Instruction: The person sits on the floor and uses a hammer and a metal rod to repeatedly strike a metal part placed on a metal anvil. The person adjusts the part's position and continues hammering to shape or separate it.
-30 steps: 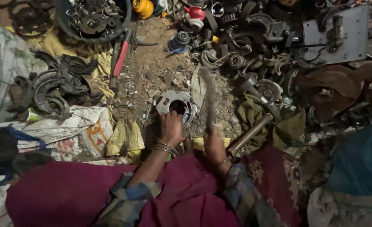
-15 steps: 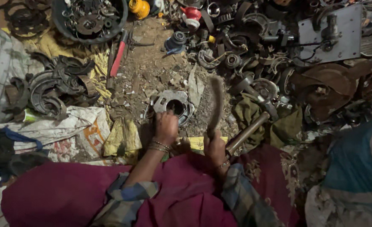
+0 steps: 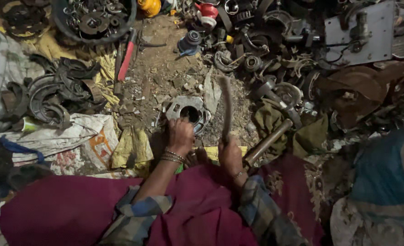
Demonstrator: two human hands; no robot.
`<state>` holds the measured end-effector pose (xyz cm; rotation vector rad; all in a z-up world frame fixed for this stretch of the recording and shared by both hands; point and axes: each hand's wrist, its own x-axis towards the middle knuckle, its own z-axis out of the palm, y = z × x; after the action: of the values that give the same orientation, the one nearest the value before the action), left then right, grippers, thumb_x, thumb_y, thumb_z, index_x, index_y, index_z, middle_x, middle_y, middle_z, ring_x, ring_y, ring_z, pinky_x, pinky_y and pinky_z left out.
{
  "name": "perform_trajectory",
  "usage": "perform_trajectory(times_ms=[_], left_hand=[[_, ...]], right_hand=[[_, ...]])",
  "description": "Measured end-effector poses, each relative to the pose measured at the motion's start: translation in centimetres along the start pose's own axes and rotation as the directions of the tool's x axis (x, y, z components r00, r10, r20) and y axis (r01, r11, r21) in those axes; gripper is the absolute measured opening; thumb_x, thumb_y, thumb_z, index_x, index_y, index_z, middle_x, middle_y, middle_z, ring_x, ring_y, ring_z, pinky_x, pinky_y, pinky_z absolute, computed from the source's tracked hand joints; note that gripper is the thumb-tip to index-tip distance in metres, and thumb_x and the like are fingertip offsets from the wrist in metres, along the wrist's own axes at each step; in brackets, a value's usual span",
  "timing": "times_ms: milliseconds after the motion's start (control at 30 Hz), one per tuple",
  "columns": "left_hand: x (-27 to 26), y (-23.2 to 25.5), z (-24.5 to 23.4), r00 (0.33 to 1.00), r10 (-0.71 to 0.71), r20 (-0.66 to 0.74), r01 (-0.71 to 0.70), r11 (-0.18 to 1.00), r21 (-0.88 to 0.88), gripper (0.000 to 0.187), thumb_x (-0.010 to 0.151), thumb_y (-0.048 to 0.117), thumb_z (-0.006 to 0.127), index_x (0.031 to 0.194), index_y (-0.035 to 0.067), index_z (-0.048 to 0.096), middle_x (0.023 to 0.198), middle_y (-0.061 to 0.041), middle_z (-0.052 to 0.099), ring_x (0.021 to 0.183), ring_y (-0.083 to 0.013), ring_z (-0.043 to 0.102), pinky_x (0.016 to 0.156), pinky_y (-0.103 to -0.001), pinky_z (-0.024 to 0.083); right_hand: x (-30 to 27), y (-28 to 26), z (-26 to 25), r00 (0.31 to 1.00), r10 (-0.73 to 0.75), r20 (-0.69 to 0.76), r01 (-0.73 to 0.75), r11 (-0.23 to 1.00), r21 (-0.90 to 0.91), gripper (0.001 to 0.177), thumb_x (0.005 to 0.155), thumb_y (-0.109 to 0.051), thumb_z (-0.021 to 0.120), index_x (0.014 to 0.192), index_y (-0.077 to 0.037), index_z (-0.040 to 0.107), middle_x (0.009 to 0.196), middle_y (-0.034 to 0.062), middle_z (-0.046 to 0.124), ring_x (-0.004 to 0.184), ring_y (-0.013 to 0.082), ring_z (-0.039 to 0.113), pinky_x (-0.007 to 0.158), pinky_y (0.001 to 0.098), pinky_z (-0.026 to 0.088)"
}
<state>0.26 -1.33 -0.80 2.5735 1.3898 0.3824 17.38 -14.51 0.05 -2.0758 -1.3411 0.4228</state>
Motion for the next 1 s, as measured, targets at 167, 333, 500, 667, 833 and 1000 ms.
perform_trajectory(times_ms=[167, 333, 500, 667, 833, 1000], left_hand=[[0.9, 0.1, 0.9, 0.996, -0.061, -0.064, 0.058, 0.997, -0.042, 0.011, 0.075, 0.004, 0.070, 0.075, 0.011, 0.078, 0.089, -0.017, 0.069, 0.097, -0.0352, 0.064, 0.095, -0.053, 0.043], [-0.4, -0.2, 1.7, 1.000, -0.020, -0.024, 0.019, 0.999, -0.028, 0.010, 0.076, 0.008, 0.067, 0.077, 0.008, 0.077, 0.095, -0.018, 0.069, 0.101, -0.0350, 0.063, 0.095, -0.051, 0.043], [0.3, 0.5, -0.3, 0.997, -0.007, -0.080, 0.007, 1.000, -0.001, 0.015, 0.072, 0.006, 0.063, 0.075, 0.010, 0.077, 0.096, -0.017, 0.070, 0.101, -0.0337, 0.064, 0.094, -0.049, 0.043], [0.4, 0.3, 0.8, 0.997, -0.045, -0.059, 0.048, 0.998, 0.051, 0.015, 0.082, 0.009, 0.063, 0.076, 0.013, 0.076, 0.092, -0.014, 0.070, 0.099, -0.0310, 0.065, 0.094, -0.051, 0.043], [0.5, -0.4, 1.0, 0.988, -0.017, -0.151, 0.012, 0.999, -0.034, 0.013, 0.080, 0.010, 0.064, 0.075, 0.013, 0.075, 0.090, -0.014, 0.069, 0.098, -0.0322, 0.065, 0.092, -0.050, 0.044], [0.8, -0.7, -0.9, 0.997, -0.061, -0.057, 0.063, 0.997, 0.039, 0.009, 0.075, 0.010, 0.067, 0.075, 0.012, 0.076, 0.090, -0.013, 0.070, 0.095, -0.0330, 0.066, 0.092, -0.051, 0.046]], right_hand=[[1.0, -1.5, -1.3, 0.960, -0.061, 0.272, 0.113, 0.977, -0.180, 0.035, 0.095, -0.024, 0.065, 0.116, -0.001, 0.049, 0.086, 0.0293, 0.068, 0.079, 0.0517, 0.065, 0.067, 0.0605, 0.049], [0.0, 0.7, 0.5, 0.995, -0.045, -0.094, 0.035, 0.993, -0.111, 0.024, 0.096, -0.022, 0.065, 0.107, -0.005, 0.053, 0.090, 0.0294, 0.067, 0.081, 0.0518, 0.065, 0.066, 0.0595, 0.050], [1.1, 2.2, 1.2, 0.981, -0.127, 0.144, 0.139, 0.988, -0.074, 0.022, 0.099, -0.020, 0.061, 0.111, -0.004, 0.052, 0.090, 0.0303, 0.067, 0.080, 0.0522, 0.064, 0.066, 0.0609, 0.049], [1.4, 3.1, 1.1, 0.995, 0.032, 0.098, -0.023, 0.996, -0.091, 0.030, 0.100, -0.023, 0.061, 0.116, 0.000, 0.049, 0.082, 0.0322, 0.066, 0.077, 0.0533, 0.063, 0.064, 0.0611, 0.048], [1.3, 4.3, 2.8, 0.959, -0.265, -0.102, 0.251, 0.958, -0.137, 0.029, 0.093, -0.019, 0.063, 0.109, 0.001, 0.048, 0.076, 0.0299, 0.066, 0.070, 0.0527, 0.062, 0.062, 0.0603, 0.047], [1.4, 5.3, 3.5, 0.962, -0.102, 0.252, 0.149, 0.974, -0.173, 0.030, 0.100, -0.021, 0.059, 0.115, 0.002, 0.045, 0.081, 0.0298, 0.067, 0.076, 0.0505, 0.065, 0.063, 0.0588, 0.049]])
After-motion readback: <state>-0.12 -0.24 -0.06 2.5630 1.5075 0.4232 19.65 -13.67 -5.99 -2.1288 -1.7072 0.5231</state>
